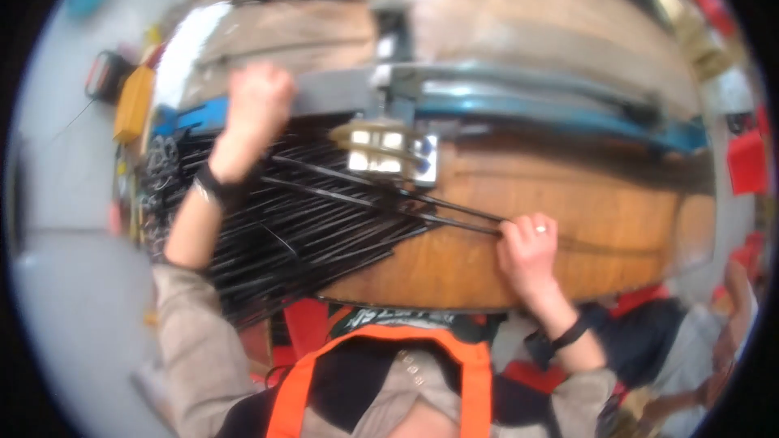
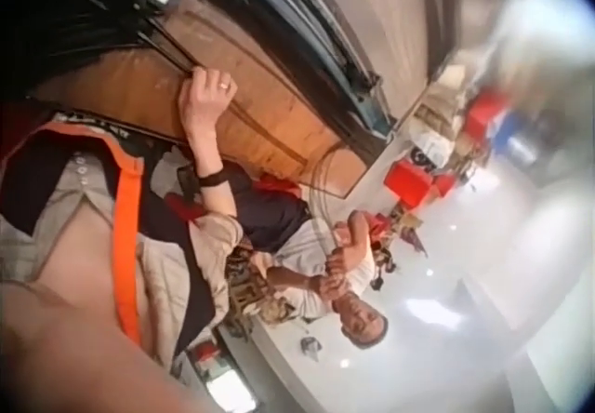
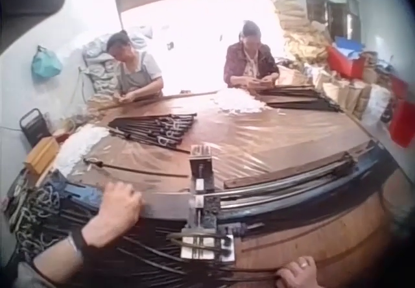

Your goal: Feeding thin metal rods into a processing machine one by one to assemble or cut them.

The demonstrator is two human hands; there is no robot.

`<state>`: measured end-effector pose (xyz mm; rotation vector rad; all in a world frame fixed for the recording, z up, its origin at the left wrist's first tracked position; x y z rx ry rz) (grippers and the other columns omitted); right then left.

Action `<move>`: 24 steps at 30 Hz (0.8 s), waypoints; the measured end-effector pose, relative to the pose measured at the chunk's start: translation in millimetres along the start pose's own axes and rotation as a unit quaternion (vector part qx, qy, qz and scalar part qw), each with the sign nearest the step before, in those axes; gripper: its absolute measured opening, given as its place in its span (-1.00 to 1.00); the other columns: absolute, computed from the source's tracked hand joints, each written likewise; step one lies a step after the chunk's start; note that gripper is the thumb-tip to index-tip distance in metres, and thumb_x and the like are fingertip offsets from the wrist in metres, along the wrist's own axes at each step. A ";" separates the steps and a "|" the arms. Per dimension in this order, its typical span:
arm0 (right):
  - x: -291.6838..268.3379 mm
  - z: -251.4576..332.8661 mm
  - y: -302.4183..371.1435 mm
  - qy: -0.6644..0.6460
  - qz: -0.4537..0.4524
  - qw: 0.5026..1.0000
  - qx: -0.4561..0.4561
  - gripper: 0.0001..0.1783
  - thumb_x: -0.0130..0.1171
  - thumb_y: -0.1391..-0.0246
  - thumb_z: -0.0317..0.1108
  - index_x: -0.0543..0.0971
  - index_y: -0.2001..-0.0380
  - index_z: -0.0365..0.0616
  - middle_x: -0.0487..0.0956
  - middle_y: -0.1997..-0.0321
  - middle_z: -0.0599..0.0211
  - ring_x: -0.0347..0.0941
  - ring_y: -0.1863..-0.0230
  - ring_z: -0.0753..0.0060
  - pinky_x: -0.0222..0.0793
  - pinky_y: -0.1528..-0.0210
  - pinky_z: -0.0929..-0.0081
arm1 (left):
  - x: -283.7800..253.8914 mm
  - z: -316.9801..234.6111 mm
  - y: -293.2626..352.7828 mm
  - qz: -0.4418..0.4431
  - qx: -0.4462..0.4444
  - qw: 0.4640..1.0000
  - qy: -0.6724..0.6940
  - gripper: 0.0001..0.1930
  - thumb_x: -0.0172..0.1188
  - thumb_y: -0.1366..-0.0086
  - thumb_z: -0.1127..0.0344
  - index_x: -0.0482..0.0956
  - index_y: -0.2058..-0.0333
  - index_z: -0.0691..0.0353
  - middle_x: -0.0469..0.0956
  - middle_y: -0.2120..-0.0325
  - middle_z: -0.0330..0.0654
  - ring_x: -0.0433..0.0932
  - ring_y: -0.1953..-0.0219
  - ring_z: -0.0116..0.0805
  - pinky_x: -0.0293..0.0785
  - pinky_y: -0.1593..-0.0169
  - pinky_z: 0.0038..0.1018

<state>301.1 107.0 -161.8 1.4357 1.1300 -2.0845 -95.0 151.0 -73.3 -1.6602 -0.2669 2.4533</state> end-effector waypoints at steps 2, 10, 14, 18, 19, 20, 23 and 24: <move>-11.8 -8.4 -4.2 -0.054 -0.098 0.994 0.023 -0.70 0.28 0.32 -0.55 0.54 0.38 -0.09 0.49 0.42 0.26 0.45 0.35 0.14 0.34 0.29 0.20 | -27.2 -69.9 56.7 0.110 0.126 0.980 0.108 -0.95 0.27 -0.06 0.31 0.68 0.49 -0.05 0.56 0.56 -0.25 0.60 0.41 -0.14 0.50 0.29 -0.20; -42.1 14.6 -35.7 -0.102 -0.136 0.984 -0.060 -0.65 0.34 0.21 -0.55 0.61 0.23 -0.13 0.51 0.43 0.27 0.46 0.42 0.15 0.36 0.36 0.20 | -112.5 -218.1 79.0 -0.136 0.211 0.917 0.310 -0.59 0.19 -0.10 0.39 0.59 0.03 0.37 0.43 0.49 -0.25 0.49 0.40 -0.33 0.48 0.36 -0.38; -65.7 -44.7 -18.1 -0.042 -0.278 0.959 -0.045 -0.71 0.31 0.00 -0.52 0.61 0.14 -0.17 0.56 0.37 0.24 0.49 0.36 0.13 0.42 0.30 0.19 | -132.1 -156.2 56.1 -0.159 0.202 0.915 0.312 -0.65 0.21 -0.10 0.49 0.61 0.08 0.25 0.40 0.54 -0.22 0.48 0.47 -0.31 0.45 0.43 -0.39; -52.9 -110.7 -27.0 -0.070 -0.249 0.961 0.096 -0.80 0.23 -0.17 -0.48 0.62 0.12 -0.19 0.62 0.28 0.18 0.54 0.28 0.13 0.47 0.22 0.26 | -152.7 -45.8 38.2 -0.214 0.120 0.945 0.218 -0.63 0.17 -0.11 0.62 0.59 0.07 0.22 0.50 0.48 -0.14 0.51 0.43 -0.17 0.49 0.36 -0.29; -45.1 -114.7 -39.3 -0.101 -0.232 0.961 0.114 -0.82 0.21 -0.20 -0.48 0.62 0.13 -0.19 0.64 0.25 0.17 0.55 0.26 0.14 0.48 0.20 0.29 | -158.4 -18.5 34.7 -0.239 0.087 0.950 0.182 -0.63 0.17 -0.15 0.62 0.60 0.04 0.22 0.52 0.45 -0.11 0.52 0.41 -0.15 0.49 0.33 -0.28; -37.0 -110.5 -59.4 -0.105 -0.203 0.967 0.111 -0.84 0.20 -0.22 -0.46 0.63 0.14 -0.18 0.65 0.25 0.17 0.57 0.26 0.17 0.49 0.22 0.33 | -166.5 7.9 35.2 -0.267 0.066 0.946 0.174 -0.65 0.17 -0.22 0.59 0.60 0.01 0.23 0.57 0.40 -0.08 0.55 0.38 -0.14 0.50 0.28 -0.30; -10.6 -80.8 -137.3 -0.251 -0.129 0.951 0.126 -0.87 0.20 -0.27 -0.39 0.65 0.18 -0.16 0.68 0.31 0.20 0.62 0.29 0.29 0.50 0.25 0.36 | -187.6 69.6 42.3 -0.326 -0.022 0.936 0.132 -0.71 0.18 -0.35 0.49 0.61 -0.04 0.23 0.65 0.27 -0.01 0.62 0.29 -0.13 0.52 0.18 -0.34; -6.9 -64.0 -166.4 -0.301 -0.110 0.942 0.103 -0.88 0.20 -0.28 -0.38 0.65 0.18 -0.15 0.69 0.32 0.22 0.63 0.30 0.33 0.52 0.26 0.39 | -194.1 85.7 46.2 -0.350 -0.057 0.928 0.116 -0.73 0.19 -0.39 0.46 0.62 -0.04 0.23 0.67 0.23 0.01 0.64 0.27 -0.13 0.52 0.15 -0.35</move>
Point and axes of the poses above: each hand's wrist, its own y-axis away from the middle knuckle, its own x-axis out of the palm, z = x × y, the point moved 8 cm from there along -y, towards the middle knuckle
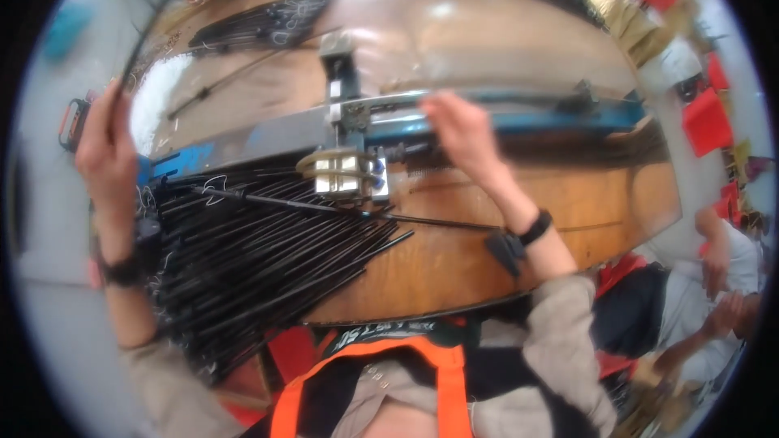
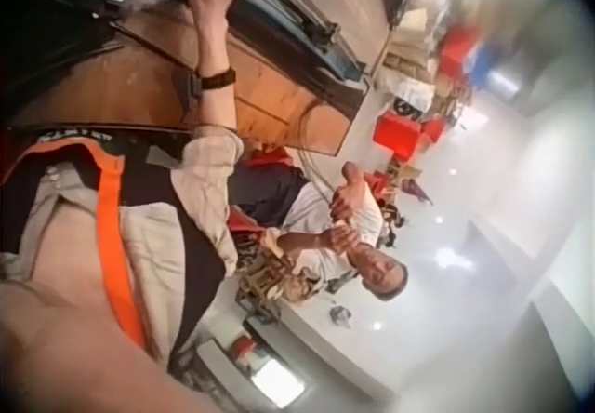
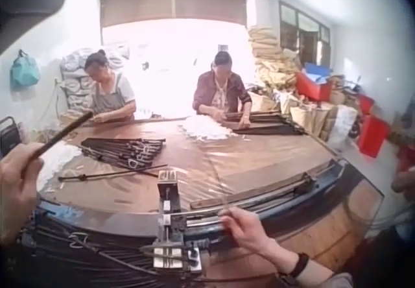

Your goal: Feeding thin metal rods into a processing machine one by one to assemble or cut them.

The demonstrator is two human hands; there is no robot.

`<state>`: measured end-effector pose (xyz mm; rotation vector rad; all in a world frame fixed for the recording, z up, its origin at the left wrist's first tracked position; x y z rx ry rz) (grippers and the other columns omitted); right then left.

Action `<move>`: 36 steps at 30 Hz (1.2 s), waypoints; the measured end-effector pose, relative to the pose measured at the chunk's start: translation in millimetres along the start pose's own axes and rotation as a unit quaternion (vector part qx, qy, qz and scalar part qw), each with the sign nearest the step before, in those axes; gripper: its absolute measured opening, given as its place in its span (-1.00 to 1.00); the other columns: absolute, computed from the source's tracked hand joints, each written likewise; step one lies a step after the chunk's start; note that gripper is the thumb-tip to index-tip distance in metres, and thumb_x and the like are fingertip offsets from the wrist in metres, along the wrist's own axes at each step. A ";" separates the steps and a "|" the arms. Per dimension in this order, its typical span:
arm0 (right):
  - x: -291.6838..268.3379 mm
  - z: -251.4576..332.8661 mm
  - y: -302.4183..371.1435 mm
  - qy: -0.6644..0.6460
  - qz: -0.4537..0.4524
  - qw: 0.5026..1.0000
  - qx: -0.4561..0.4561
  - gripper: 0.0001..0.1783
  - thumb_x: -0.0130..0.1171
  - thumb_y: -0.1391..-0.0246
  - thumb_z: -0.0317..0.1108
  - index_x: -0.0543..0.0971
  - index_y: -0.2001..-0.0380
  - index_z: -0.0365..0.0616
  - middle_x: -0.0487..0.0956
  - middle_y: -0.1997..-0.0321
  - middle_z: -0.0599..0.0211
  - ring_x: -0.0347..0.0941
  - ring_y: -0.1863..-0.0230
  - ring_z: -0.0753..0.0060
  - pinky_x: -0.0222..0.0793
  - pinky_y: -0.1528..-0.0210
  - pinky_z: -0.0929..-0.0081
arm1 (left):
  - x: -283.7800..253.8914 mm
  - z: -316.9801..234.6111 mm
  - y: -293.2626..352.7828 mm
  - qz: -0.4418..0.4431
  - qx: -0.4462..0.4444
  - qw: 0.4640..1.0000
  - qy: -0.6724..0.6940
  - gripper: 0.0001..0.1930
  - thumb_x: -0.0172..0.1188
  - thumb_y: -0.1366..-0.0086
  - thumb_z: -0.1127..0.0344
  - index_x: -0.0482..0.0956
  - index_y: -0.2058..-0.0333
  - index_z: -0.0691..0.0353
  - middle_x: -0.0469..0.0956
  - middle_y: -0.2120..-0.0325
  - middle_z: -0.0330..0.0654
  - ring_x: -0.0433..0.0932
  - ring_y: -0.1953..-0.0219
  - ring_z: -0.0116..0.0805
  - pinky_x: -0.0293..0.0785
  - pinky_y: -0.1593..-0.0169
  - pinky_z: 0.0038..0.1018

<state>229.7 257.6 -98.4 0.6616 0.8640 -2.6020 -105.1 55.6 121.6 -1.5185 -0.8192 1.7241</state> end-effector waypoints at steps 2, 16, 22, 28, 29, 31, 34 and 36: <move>39.7 32.0 -43.0 -0.120 0.056 0.991 -0.021 -0.88 0.21 -0.30 -0.36 0.65 0.19 -0.15 0.70 0.35 0.27 0.65 0.32 0.43 0.56 0.28 0.47 | -10.0 22.8 1.9 0.016 -0.066 0.998 0.012 -0.72 0.18 -0.41 0.44 0.62 -0.06 0.26 0.67 0.14 0.05 0.68 0.20 -0.13 0.53 0.06 -0.37; 147.6 88.9 -101.9 -0.091 0.239 0.964 -0.077 -0.86 0.20 -0.28 -0.29 0.58 0.26 -0.14 0.70 0.42 0.30 0.66 0.40 0.44 0.56 0.31 0.48 | 17.8 50.6 85.1 0.161 -0.178 0.968 0.078 -0.72 0.18 -0.42 0.45 0.58 -0.05 0.42 0.67 0.13 0.14 0.66 0.09 -0.19 0.52 -0.02 -0.38; 164.2 92.5 -93.0 0.165 0.267 0.936 -0.159 -0.78 0.12 -0.33 -0.18 0.54 0.28 -0.11 0.66 0.44 0.33 0.59 0.48 0.35 0.53 0.43 0.36 | 28.2 63.6 90.2 0.147 -0.137 0.976 0.083 -0.70 0.18 -0.39 0.49 0.57 -0.08 0.30 0.64 0.27 0.08 0.61 0.29 -0.15 0.51 0.15 -0.39; -13.2 2.7 -44.4 0.283 0.031 0.926 -0.248 -0.95 0.17 -0.08 -0.50 0.54 0.41 -0.07 0.54 0.45 0.17 0.50 0.37 0.03 0.41 0.37 0.17 | 66.2 78.1 105.5 0.267 -0.158 0.949 0.055 -0.71 0.23 -0.33 0.45 0.64 -0.03 0.23 0.65 0.31 0.02 0.63 0.34 -0.12 0.52 0.22 -0.35; -45.2 -26.6 -33.0 0.340 0.050 0.924 -0.166 -0.84 0.12 -0.01 -0.58 0.61 0.45 -0.05 0.60 0.43 0.23 0.54 0.30 0.09 0.47 0.25 0.19 | 81.2 60.1 102.9 0.304 -0.123 0.944 0.035 -0.70 0.26 -0.30 0.42 0.65 -0.02 0.10 0.61 0.39 -0.04 0.61 0.38 -0.09 0.51 0.28 -0.31; -92.9 -41.6 -14.2 0.383 -0.022 0.900 -0.205 -0.92 0.14 -0.03 -0.52 0.59 0.42 -0.09 0.59 0.38 0.19 0.50 0.24 0.04 0.39 0.16 0.16 | 126.1 14.1 95.9 0.372 -0.059 0.926 0.022 -0.71 0.28 -0.25 0.39 0.67 0.05 -0.02 0.54 0.48 -0.10 0.58 0.45 -0.10 0.51 0.37 -0.24; -120.9 -68.3 -2.8 0.398 -0.024 0.906 -0.142 -0.97 0.18 -0.09 -0.46 0.57 0.38 -0.16 0.57 0.35 0.13 0.48 0.20 -0.04 0.34 0.08 0.13 | 175.8 -62.9 78.5 0.278 0.077 0.940 0.182 -0.87 0.21 -0.27 0.37 0.63 0.21 0.04 0.48 0.53 -0.14 0.57 0.43 -0.09 0.50 0.39 -0.23; -124.0 -75.0 -1.3 0.374 -0.033 0.920 -0.114 -0.94 0.19 -0.14 -0.43 0.56 0.34 -0.19 0.56 0.33 0.09 0.46 0.19 -0.06 0.32 0.07 0.12 | 190.2 -71.6 73.7 0.206 0.079 0.946 0.238 -0.91 0.23 -0.27 0.30 0.59 0.25 0.05 0.48 0.54 -0.14 0.56 0.43 -0.09 0.49 0.39 -0.20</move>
Point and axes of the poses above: each hand's wrist, its own y-axis away from the middle knuckle, its own x-axis out of the palm, z = x × y, the point moved 8 cm from there along -y, towards the middle knuckle
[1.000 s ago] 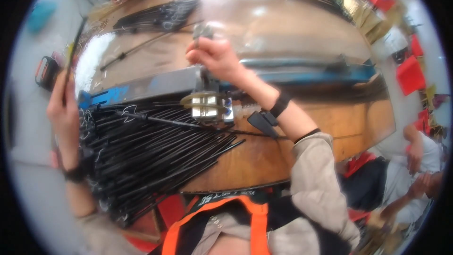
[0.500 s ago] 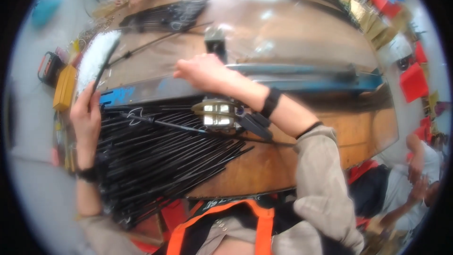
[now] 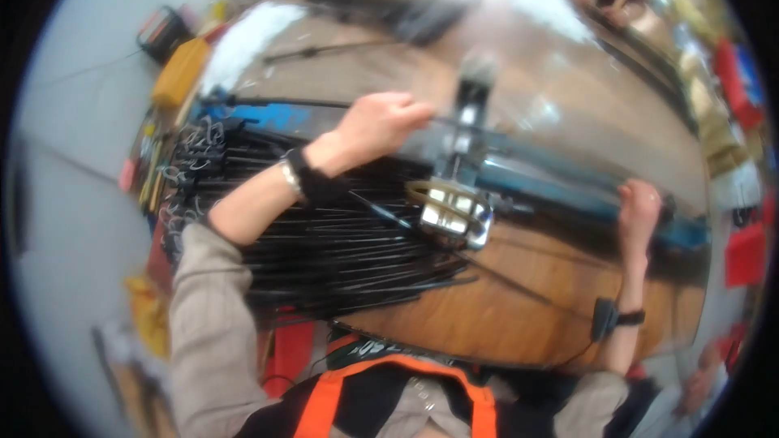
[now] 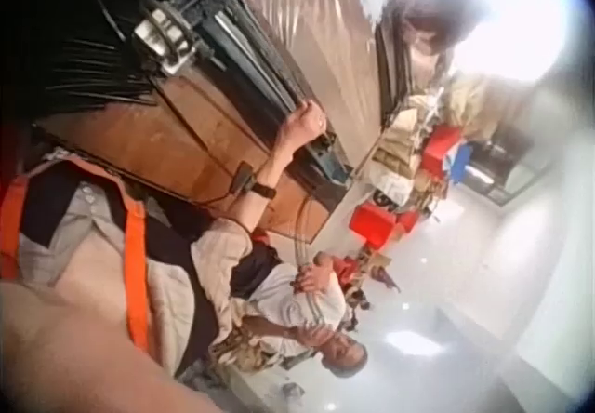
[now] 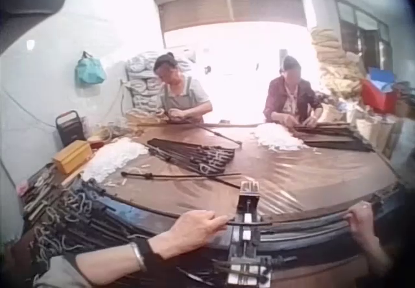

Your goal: Feeding thin metal rods into a processing machine one by one to assemble or cut them.

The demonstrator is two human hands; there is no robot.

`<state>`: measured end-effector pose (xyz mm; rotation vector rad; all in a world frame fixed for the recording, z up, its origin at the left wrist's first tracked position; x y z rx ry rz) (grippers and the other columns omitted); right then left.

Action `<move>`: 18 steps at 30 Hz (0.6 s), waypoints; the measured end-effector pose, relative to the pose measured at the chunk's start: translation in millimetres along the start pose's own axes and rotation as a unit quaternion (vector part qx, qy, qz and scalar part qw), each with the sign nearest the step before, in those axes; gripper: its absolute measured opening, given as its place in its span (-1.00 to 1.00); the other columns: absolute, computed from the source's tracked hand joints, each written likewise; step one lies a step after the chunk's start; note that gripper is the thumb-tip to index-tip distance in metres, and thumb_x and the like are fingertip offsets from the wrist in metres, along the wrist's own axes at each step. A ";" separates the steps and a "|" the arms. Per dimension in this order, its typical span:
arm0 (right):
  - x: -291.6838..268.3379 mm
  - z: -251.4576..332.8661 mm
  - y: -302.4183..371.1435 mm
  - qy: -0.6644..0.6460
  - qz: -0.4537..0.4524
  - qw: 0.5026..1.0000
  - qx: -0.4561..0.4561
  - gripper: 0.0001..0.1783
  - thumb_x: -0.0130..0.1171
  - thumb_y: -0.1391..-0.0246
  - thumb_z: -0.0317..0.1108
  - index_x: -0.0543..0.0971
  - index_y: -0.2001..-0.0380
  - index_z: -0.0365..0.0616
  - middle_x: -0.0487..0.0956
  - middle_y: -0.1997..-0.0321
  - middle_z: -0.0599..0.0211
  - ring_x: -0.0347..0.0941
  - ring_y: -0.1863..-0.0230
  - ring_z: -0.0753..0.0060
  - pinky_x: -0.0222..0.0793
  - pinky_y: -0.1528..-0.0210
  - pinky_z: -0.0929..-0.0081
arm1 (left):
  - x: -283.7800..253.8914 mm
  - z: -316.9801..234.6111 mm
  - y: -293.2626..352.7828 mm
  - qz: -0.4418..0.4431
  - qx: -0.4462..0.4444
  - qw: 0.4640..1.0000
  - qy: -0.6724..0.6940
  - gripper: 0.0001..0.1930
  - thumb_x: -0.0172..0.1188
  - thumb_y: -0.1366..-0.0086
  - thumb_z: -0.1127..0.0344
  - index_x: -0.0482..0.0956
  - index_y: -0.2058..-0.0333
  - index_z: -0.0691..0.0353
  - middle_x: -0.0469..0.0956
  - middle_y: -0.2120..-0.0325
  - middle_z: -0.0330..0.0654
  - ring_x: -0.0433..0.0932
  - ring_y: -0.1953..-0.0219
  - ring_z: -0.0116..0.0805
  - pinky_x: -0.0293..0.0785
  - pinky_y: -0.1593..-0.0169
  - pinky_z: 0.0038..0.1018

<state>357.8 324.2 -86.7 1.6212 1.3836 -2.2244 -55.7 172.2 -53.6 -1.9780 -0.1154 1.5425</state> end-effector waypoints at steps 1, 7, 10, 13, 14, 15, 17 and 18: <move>2.9 -2.8 -0.3 -0.002 0.001 1.000 0.023 -0.92 0.19 -0.16 -0.42 0.56 0.32 -0.20 0.55 0.32 0.07 0.46 0.19 -0.06 0.32 0.07 0.13 | 3.8 1.6 0.4 -0.020 0.008 1.000 -0.002 -0.91 0.24 -0.29 0.27 0.57 0.30 0.11 0.48 0.53 -0.13 0.56 0.44 -0.08 0.49 0.39 -0.22; 14.7 -7.5 3.2 0.033 0.014 0.998 0.044 -0.92 0.19 -0.20 -0.42 0.55 0.30 -0.20 0.54 0.31 0.06 0.45 0.18 -0.05 0.31 0.06 0.15 | 19.1 11.5 6.3 0.017 -0.039 0.999 0.006 -0.79 0.24 -0.32 0.24 0.54 0.45 0.21 0.50 0.52 -0.07 0.53 0.43 -0.03 0.48 0.31 -0.17; 13.1 -5.3 4.5 0.029 0.000 0.999 0.028 -0.91 0.19 -0.20 -0.41 0.55 0.29 -0.19 0.54 0.31 0.07 0.44 0.18 -0.05 0.31 0.06 0.15 | 25.2 13.3 3.7 0.009 -0.079 0.996 0.050 -0.77 0.26 -0.30 0.24 0.55 0.49 0.22 0.51 0.52 -0.06 0.53 0.42 -0.01 0.46 0.29 -0.13; 14.3 -4.7 3.8 0.030 0.007 0.999 0.040 -0.92 0.19 -0.20 -0.41 0.55 0.30 -0.19 0.53 0.32 0.07 0.44 0.18 -0.05 0.31 0.06 0.16 | 27.0 15.9 5.5 -0.029 -0.093 0.992 0.075 -0.78 0.30 -0.26 0.23 0.56 0.50 0.20 0.51 0.52 -0.08 0.53 0.40 0.00 0.44 0.28 -0.14; 15.7 -8.1 4.2 0.043 0.018 0.997 0.066 -0.92 0.19 -0.20 -0.41 0.55 0.30 -0.19 0.53 0.32 0.07 0.44 0.18 -0.05 0.31 0.06 0.16 | 27.3 16.4 6.9 -0.039 -0.093 0.992 0.082 -0.79 0.32 -0.24 0.24 0.56 0.50 0.20 0.51 0.51 -0.09 0.52 0.39 -0.01 0.44 0.27 -0.15; 16.3 -4.7 3.4 0.038 0.021 0.998 0.045 -0.92 0.19 -0.20 -0.41 0.55 0.30 -0.19 0.53 0.32 0.07 0.44 0.18 -0.04 0.31 0.06 0.15 | 26.2 18.8 9.6 -0.050 -0.103 0.990 0.085 -0.79 0.34 -0.22 0.24 0.56 0.50 0.19 0.51 0.51 -0.10 0.52 0.37 -0.01 0.43 0.27 -0.15; 18.7 -9.2 4.0 0.061 0.040 0.995 0.063 -0.92 0.20 -0.19 -0.42 0.56 0.29 -0.19 0.54 0.31 0.07 0.44 0.18 -0.04 0.31 0.05 0.15 | 24.8 18.5 12.2 -0.065 -0.109 0.989 0.073 -0.79 0.36 -0.18 0.24 0.55 0.50 0.17 0.51 0.49 -0.12 0.53 0.35 -0.04 0.43 0.27 -0.17; 18.4 -7.0 3.9 0.047 0.034 0.997 0.041 -0.92 0.20 -0.19 -0.43 0.56 0.29 -0.19 0.54 0.31 0.07 0.45 0.18 -0.04 0.32 0.05 0.14 | 23.0 17.5 12.8 -0.076 -0.110 0.989 0.066 -0.79 0.38 -0.17 0.24 0.54 0.50 0.16 0.51 0.48 -0.14 0.53 0.33 -0.05 0.43 0.26 -0.18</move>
Point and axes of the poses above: each hand's wrist, its own y-axis away from the middle knuckle, its own x-axis out of the palm, z = x × y, the point moved 8 cm from there along -y, towards the middle knuckle
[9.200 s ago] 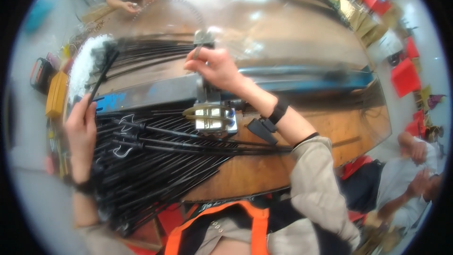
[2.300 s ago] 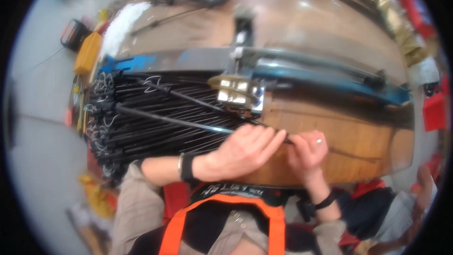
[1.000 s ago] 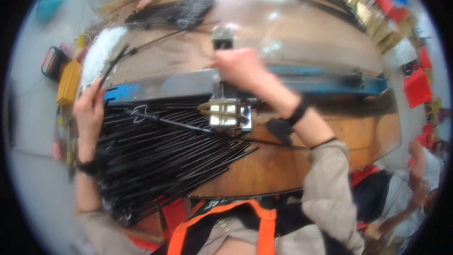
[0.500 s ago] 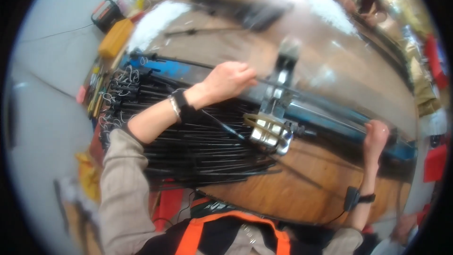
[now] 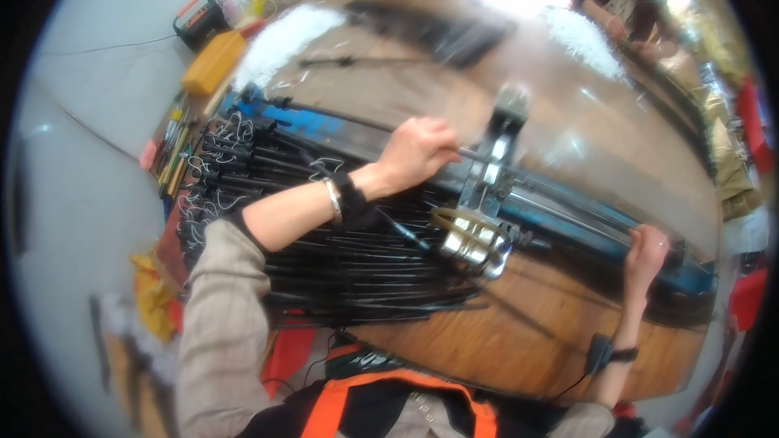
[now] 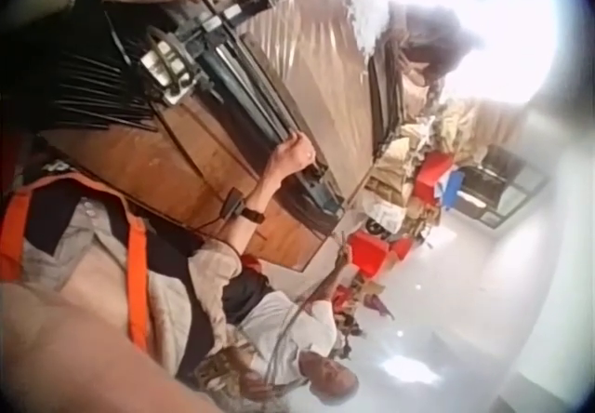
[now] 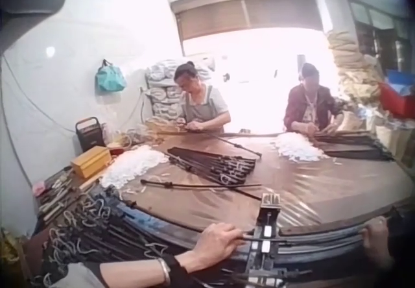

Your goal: Feeding thin metal rods into a processing machine one by one to assemble or cut them.

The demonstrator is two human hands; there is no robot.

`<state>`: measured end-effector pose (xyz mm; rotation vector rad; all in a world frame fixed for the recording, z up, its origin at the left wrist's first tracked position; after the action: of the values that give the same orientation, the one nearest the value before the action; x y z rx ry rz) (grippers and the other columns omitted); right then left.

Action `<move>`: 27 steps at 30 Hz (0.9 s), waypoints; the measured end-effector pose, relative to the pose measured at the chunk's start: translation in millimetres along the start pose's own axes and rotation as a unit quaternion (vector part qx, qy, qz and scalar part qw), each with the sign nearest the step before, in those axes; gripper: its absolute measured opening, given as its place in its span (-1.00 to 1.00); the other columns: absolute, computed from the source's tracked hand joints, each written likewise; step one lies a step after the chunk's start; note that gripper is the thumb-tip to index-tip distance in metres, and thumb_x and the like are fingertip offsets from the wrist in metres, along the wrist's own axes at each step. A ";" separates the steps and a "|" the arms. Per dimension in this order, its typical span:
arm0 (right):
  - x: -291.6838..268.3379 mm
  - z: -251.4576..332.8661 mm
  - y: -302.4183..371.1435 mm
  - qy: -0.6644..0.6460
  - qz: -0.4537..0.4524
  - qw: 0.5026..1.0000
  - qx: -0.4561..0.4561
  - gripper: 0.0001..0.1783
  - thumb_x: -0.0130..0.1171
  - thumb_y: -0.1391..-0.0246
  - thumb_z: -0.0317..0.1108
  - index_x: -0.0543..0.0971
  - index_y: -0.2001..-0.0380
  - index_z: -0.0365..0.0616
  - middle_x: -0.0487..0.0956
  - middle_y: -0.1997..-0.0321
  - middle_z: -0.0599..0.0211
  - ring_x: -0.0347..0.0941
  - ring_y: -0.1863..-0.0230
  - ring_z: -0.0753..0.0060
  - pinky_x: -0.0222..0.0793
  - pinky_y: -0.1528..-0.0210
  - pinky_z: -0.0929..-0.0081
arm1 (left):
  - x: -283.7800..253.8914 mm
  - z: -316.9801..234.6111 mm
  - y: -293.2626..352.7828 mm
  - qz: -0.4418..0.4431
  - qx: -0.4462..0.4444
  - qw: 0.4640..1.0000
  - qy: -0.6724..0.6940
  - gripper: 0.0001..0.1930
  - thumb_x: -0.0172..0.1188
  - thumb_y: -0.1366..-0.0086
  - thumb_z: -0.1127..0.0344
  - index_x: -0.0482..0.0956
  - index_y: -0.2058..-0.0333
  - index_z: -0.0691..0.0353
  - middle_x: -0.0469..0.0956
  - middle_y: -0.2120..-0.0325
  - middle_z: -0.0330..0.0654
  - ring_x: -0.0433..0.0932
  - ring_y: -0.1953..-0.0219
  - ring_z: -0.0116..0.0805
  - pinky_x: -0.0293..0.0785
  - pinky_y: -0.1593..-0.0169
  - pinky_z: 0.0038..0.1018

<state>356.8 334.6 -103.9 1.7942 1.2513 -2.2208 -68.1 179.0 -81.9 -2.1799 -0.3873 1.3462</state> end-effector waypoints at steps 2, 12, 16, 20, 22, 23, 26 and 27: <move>0.4 -4.2 -0.4 0.013 0.002 1.000 0.005 -0.93 0.21 -0.18 -0.44 0.57 0.28 -0.19 0.55 0.31 0.08 0.45 0.19 -0.04 0.32 0.05 0.13 | 0.7 -0.5 -0.1 0.009 -0.010 1.000 -0.012 -0.79 0.39 -0.15 0.23 0.53 0.49 0.15 0.51 0.46 -0.15 0.52 0.32 -0.06 0.43 0.25 -0.18; -24.6 100.6 22.0 -0.103 -0.070 0.982 -0.141 -0.59 0.32 -0.10 -0.41 0.61 -0.05 -0.20 0.60 -0.16 0.01 0.44 -0.30 -0.03 0.15 -0.41 -0.07 | 23.2 0.1 -5.4 0.147 -0.011 0.988 -0.051 -0.84 0.18 -0.34 0.25 0.53 0.39 0.18 0.59 0.49 0.01 0.59 0.37 0.11 0.49 0.31 -0.07; -23.7 135.5 51.3 -0.167 -0.053 0.976 -0.130 -0.66 0.38 -0.03 -0.38 0.66 0.08 -0.14 0.69 0.21 0.27 0.59 0.07 0.15 0.32 -0.04 0.13 | 26.4 -3.0 -10.1 0.149 -0.044 0.985 -0.074 -0.84 0.15 -0.36 0.26 0.52 0.37 0.19 0.58 0.51 0.06 0.59 0.39 0.17 0.48 0.34 -0.06; -17.3 143.7 56.8 -0.203 -0.002 0.976 -0.079 -0.65 0.37 -0.06 -0.32 0.64 0.06 -0.17 0.68 0.24 0.29 0.56 0.18 0.18 0.27 0.07 0.18 | 24.7 -5.9 -13.6 0.160 -0.058 0.982 -0.086 -0.84 0.14 -0.37 0.26 0.51 0.37 0.18 0.57 0.50 0.07 0.57 0.37 0.18 0.45 0.34 -0.05; -23.1 153.8 51.9 -0.214 -0.039 0.971 -0.103 -0.61 0.37 -0.06 -0.31 0.63 0.03 -0.18 0.67 0.22 0.30 0.55 0.17 0.19 0.26 0.08 0.19 | 24.6 -5.6 -13.8 0.165 -0.062 0.982 -0.071 -0.83 0.13 -0.37 0.25 0.49 0.38 0.20 0.57 0.49 0.07 0.56 0.37 0.19 0.43 0.33 -0.05; -28.3 159.0 49.4 -0.222 -0.075 0.965 -0.116 -0.59 0.37 -0.06 -0.30 0.62 0.02 -0.18 0.67 0.21 0.30 0.55 0.16 0.20 0.25 0.08 0.20 | 23.6 -6.6 -14.0 0.158 -0.050 0.983 -0.084 -0.87 0.14 -0.35 0.29 0.52 0.37 0.18 0.59 0.50 0.05 0.58 0.39 0.16 0.45 0.35 -0.05; -14.1 168.8 36.9 -0.249 -0.026 0.963 -0.099 -0.56 0.38 -0.03 -0.33 0.60 0.00 -0.18 0.63 0.26 0.27 0.51 0.19 0.17 0.24 0.09 0.23 | 21.2 -6.6 -13.5 0.148 -0.033 0.983 -0.099 -0.93 0.16 -0.30 0.35 0.58 0.36 0.15 0.62 0.51 0.01 0.61 0.44 0.11 0.48 0.39 -0.07; -7.2 172.3 35.8 -0.253 0.012 0.962 -0.097 -0.57 0.39 -0.02 -0.34 0.60 0.01 -0.18 0.61 0.29 0.26 0.50 0.21 0.15 0.24 0.09 0.24 | 19.9 -6.0 -13.4 0.145 -0.030 0.984 -0.097 -0.93 0.16 -0.30 0.35 0.58 0.37 0.15 0.61 0.52 0.01 0.60 0.45 0.11 0.48 0.39 -0.07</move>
<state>236.8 206.2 -115.3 1.0662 1.2611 -2.2412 -53.1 198.2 -86.6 -2.2251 -0.1876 1.7330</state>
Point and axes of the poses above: each hand's wrist, its own y-axis away from the middle knuckle, its own x-axis out of the palm, z = x × y, the point moved 8 cm from there along -y, towards the middle knuckle
